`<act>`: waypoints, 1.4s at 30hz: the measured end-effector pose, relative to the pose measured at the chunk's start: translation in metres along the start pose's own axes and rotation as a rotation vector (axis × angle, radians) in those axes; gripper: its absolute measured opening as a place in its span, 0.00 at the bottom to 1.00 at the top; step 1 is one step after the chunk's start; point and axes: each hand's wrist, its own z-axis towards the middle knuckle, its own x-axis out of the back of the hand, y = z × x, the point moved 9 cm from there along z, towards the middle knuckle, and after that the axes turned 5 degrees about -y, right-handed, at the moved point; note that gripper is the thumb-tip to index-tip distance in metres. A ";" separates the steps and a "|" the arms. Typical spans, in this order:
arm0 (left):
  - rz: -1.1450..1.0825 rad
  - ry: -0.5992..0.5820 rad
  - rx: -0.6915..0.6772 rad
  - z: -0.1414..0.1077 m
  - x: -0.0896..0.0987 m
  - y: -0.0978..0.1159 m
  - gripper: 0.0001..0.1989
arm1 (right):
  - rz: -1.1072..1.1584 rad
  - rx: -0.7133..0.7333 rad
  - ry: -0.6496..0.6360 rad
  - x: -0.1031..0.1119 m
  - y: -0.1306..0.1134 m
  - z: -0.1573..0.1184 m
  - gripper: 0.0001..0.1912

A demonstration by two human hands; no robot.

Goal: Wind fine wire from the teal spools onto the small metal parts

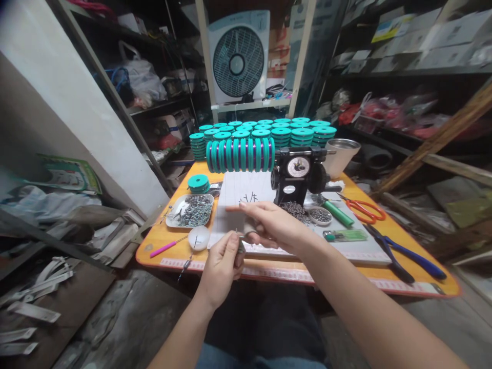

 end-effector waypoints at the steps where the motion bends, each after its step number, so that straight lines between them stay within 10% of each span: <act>1: 0.006 -0.001 -0.009 -0.001 0.000 0.002 0.17 | 0.144 -0.013 -0.059 -0.005 0.001 0.003 0.21; 7: -0.225 -0.012 -0.028 -0.007 -0.008 0.005 0.17 | 0.641 -0.061 0.027 -0.016 0.011 0.017 0.22; 42: -0.641 -0.071 0.313 -0.068 -0.012 -0.050 0.15 | 0.577 -0.041 0.042 -0.010 0.016 0.018 0.23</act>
